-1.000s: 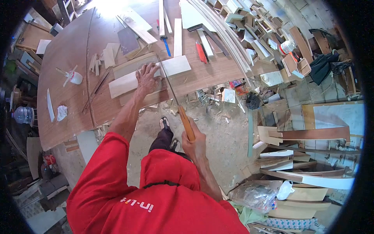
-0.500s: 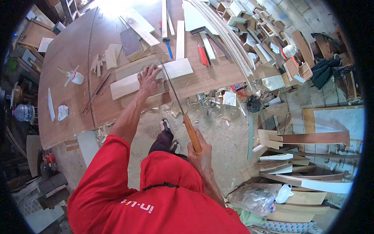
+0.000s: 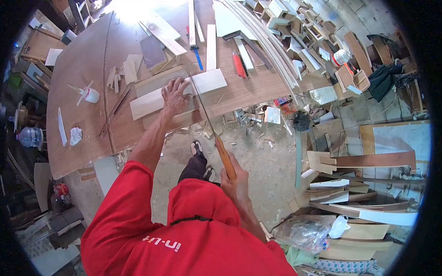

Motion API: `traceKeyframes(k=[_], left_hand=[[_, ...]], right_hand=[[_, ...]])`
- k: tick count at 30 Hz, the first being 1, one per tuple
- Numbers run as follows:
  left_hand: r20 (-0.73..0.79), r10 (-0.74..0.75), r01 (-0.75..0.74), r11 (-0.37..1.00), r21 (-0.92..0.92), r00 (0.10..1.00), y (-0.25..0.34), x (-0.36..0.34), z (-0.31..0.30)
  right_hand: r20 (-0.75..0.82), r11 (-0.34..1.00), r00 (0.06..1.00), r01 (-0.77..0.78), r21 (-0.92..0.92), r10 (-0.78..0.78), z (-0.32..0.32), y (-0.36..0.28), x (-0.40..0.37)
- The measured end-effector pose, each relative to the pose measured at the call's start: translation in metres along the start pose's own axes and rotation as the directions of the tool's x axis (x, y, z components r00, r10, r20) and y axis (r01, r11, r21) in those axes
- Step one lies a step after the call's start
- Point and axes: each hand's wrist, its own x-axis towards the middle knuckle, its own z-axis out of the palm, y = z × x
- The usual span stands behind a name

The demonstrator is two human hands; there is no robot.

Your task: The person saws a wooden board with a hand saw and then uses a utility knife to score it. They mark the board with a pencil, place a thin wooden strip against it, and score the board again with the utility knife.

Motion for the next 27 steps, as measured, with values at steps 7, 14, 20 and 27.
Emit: traceKeyframes(k=[7,14,20,27], left_hand=[[0.006,0.005,-0.005,0.999,-0.048,1.0,0.0,0.005,-0.007],[0.004,0.005,-0.004,1.0,-0.028,1.0,-0.001,-0.003,0.004],[0.023,-0.018,0.019,1.0,-0.015,1.0,-0.002,0.0,0.0],[0.019,-0.007,0.007,1.0,0.013,1.0,-0.005,0.002,0.006]], right_hand=[[-0.035,0.996,0.998,0.055,0.074,-0.052,0.011,0.001,0.02],[0.029,0.991,0.991,-0.129,-0.019,0.13,0.003,0.007,0.009],[0.006,0.998,1.0,-0.012,0.058,0.011,0.0,0.009,-0.009],[-0.024,0.995,0.996,0.083,0.06,-0.082,0.003,0.015,-0.002]])
